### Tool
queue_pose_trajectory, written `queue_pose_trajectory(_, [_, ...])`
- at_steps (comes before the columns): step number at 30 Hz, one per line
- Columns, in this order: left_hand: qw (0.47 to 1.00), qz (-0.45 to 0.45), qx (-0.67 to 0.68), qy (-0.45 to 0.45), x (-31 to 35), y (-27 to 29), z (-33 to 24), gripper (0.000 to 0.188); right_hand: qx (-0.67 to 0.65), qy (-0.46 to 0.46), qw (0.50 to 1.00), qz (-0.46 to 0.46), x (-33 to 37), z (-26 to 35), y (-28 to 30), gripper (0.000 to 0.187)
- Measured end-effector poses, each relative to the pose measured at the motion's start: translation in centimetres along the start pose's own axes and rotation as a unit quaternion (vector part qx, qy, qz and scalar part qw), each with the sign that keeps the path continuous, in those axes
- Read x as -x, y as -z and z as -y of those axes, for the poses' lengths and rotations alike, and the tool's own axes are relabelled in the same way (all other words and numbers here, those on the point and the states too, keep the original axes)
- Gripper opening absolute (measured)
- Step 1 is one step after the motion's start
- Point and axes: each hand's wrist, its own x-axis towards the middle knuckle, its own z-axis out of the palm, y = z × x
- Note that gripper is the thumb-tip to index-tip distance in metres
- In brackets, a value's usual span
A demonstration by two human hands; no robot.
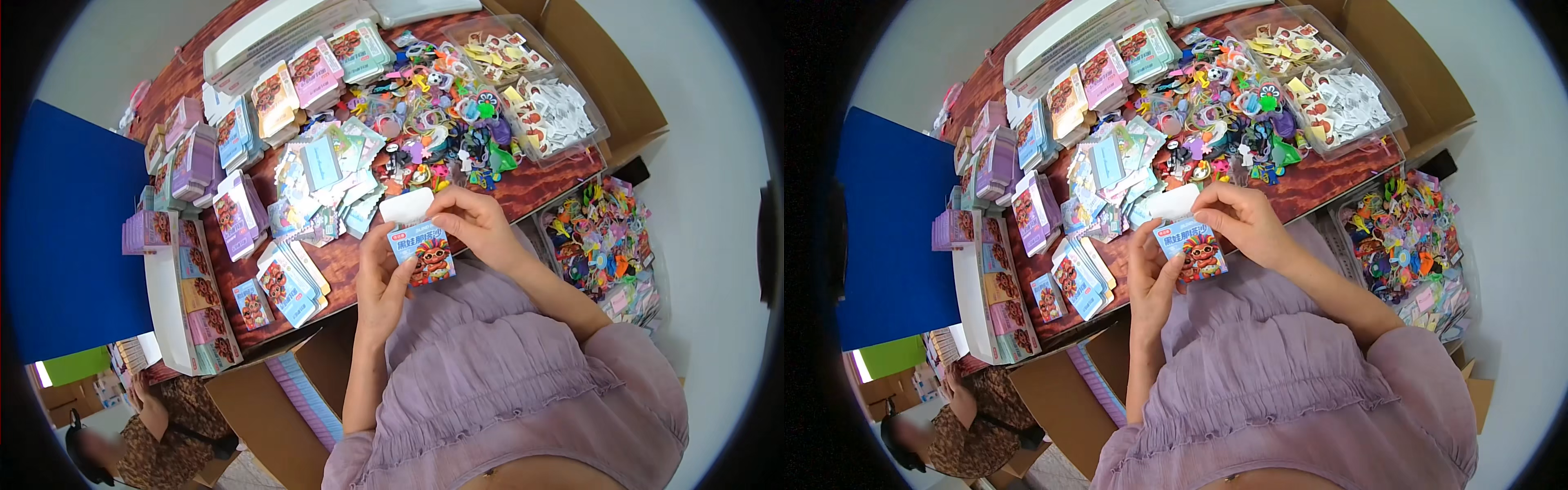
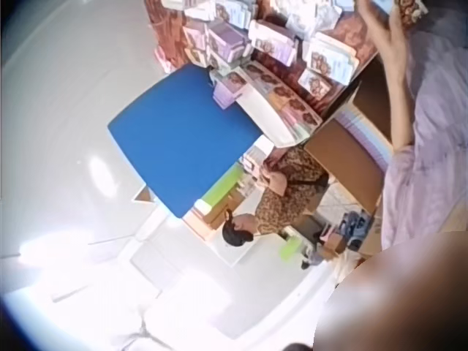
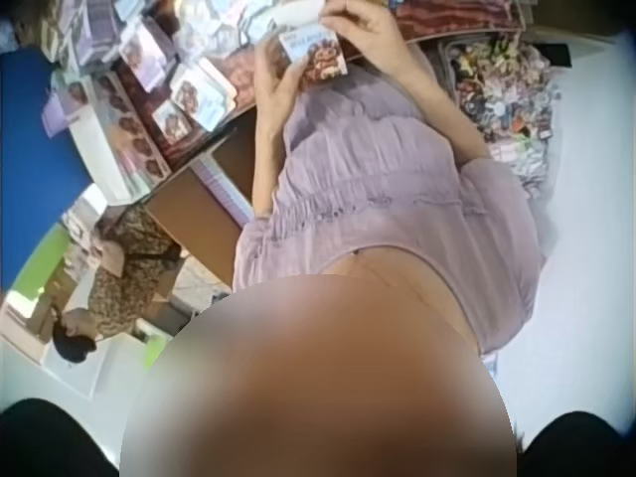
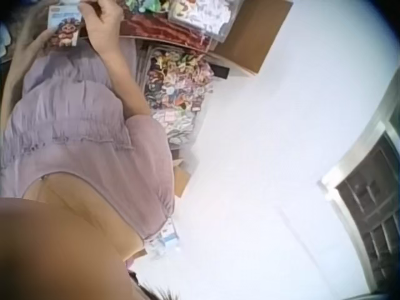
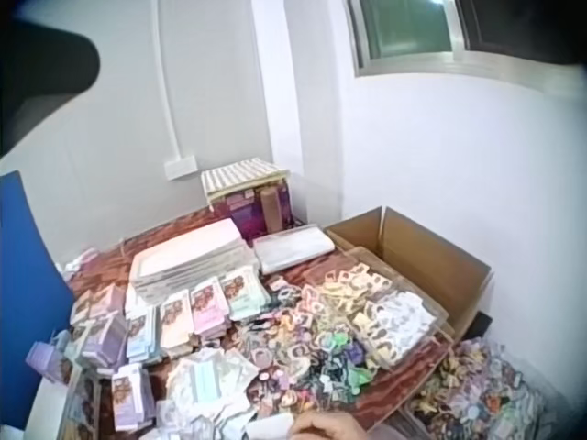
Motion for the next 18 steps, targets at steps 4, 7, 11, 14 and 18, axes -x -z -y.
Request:
queue_pose_trajectory(4, [1.000,0.008,-0.009,0.020,-0.2,-0.3,-0.1,0.057,0.029,-0.003,0.999,0.028,-0.5,0.1,0.7,0.008])
queue_pose_trajectory(7, [0.999,-0.003,-0.025,-0.034,-0.4,-0.6,0.5,0.058,0.016,-0.014,1.000,0.018,-0.7,1.6,0.0,0.014])
queue_pose_trajectory(11, [1.000,-0.015,-0.006,-0.006,-0.3,-0.7,0.6,0.061,0.095,0.035,0.994,0.043,-0.8,0.6,0.8,0.012])
queue_pose_trajectory(14, [0.998,0.019,-0.032,-0.041,-0.3,-0.5,1.4,0.062,0.058,0.021,0.998,0.028,-0.6,-0.4,0.0,0.008])
queue_pose_trajectory(18, [0.997,0.030,-0.064,-0.007,0.1,-0.1,1.2,0.071,0.053,-0.080,0.995,-0.007,-0.6,-0.2,-0.1,0.005])
